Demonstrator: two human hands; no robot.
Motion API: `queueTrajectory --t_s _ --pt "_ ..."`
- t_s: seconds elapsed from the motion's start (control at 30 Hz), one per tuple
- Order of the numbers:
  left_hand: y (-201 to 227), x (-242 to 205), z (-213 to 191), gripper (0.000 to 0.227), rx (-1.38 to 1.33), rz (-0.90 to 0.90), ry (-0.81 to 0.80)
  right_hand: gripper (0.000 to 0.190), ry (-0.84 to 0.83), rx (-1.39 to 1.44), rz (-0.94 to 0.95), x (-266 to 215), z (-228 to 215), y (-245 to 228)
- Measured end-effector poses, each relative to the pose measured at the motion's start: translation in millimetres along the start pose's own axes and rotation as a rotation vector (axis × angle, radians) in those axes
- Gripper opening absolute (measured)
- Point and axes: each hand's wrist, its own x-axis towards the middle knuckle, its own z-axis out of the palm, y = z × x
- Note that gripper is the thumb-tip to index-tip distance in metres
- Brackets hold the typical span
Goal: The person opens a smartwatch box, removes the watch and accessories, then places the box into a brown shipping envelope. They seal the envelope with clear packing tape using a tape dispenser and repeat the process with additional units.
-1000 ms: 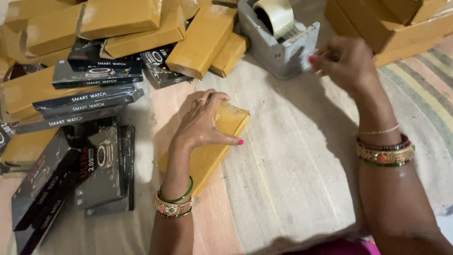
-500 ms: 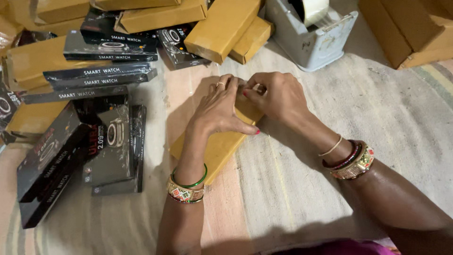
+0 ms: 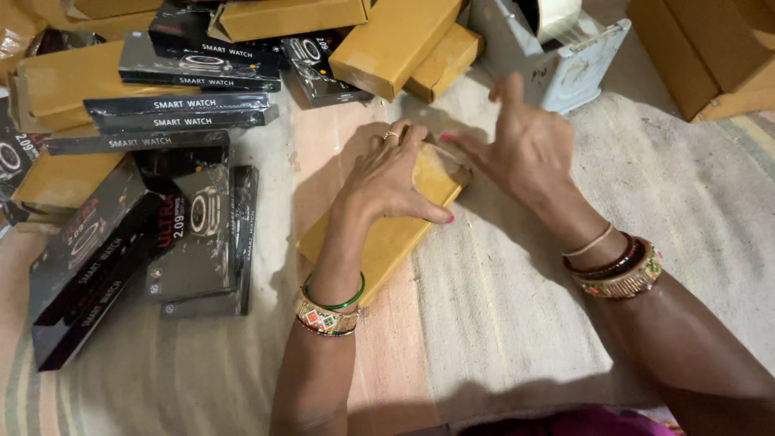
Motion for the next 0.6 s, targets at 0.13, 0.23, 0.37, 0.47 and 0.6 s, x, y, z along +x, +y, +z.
queueTrajectory --t_s 0.13,0.23,0.37,0.47,0.6 --pt "-3 -2 0 0.136 -0.021 -0.013 -0.008 0.03 0.313 0.29 -0.369 -12 10 -4" --pt "-3 -3 2 0.142 -0.088 -0.029 -0.008 0.014 0.206 0.251 -0.384 -16 25 -21" --pt "-2 -1 0 0.151 -0.095 -0.024 0.02 0.015 -0.045 0.36 -0.225 -16 30 -30" --pt "-1 -2 1 0.149 -0.093 -0.024 0.019 0.023 -0.049 0.552 -0.131 -14 31 -27" --pt "-1 -4 0 0.143 -0.098 -0.002 0.029 0.025 -0.106 0.598 0.002 -11 33 -26"
